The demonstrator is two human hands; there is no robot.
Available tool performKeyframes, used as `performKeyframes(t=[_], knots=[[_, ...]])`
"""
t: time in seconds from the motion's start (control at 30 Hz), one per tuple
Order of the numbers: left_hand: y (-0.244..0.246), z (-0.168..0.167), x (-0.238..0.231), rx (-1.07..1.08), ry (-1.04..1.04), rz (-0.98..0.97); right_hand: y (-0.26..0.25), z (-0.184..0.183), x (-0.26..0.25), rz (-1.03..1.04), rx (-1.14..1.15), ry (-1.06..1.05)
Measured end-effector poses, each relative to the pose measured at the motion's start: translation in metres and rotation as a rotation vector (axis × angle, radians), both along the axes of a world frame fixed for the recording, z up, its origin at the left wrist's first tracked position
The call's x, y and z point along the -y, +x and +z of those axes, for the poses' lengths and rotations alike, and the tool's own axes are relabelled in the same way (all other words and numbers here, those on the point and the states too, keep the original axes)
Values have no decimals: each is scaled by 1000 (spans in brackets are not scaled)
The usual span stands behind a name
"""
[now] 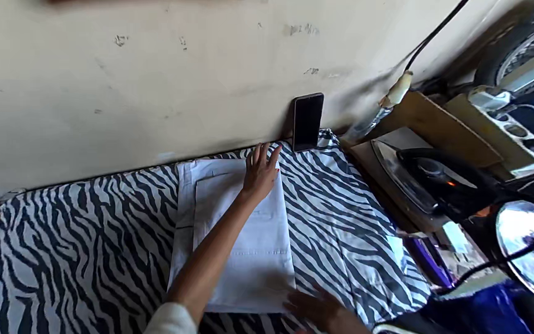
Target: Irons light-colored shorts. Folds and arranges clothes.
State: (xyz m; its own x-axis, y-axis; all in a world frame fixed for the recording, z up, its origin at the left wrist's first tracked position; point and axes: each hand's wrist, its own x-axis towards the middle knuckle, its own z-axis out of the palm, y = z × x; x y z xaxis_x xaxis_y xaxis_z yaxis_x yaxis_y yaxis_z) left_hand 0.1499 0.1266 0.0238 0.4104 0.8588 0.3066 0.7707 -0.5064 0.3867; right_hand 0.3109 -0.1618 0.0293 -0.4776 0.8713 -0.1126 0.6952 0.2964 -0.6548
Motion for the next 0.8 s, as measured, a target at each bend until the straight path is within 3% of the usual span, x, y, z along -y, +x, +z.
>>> performKeyframes(t=[0.1, 0.17, 0.27, 0.33, 0.47, 0.53, 0.67, 0.8], knots=[[-16, 12, 107, 14, 52, -82, 89, 38, -62, -372, 155, 346], [-24, -20, 189, -78, 33, -157, 172, 48, -116, -567, 368, 560], [-28, -85, 258, -126, 123, -109, 229, 67, -166, -861, 598, 339], [-27, -92, 278, -95, 80, -88, 244, 65, -186, -935, 659, 189], [-26, -88, 293, -114, 18, -97, 273, 61, -207, -887, 619, 135], [-32, -80, 292, -119, -26, -119, 244, 77, -195, -822, 557, 111], [-75, -73, 309, -95, 2, 112, 99, 106, -113, -564, 500, 156], [-145, -54, 330, -59, -26, 410, -18, 56, -49, -134, 451, 164]])
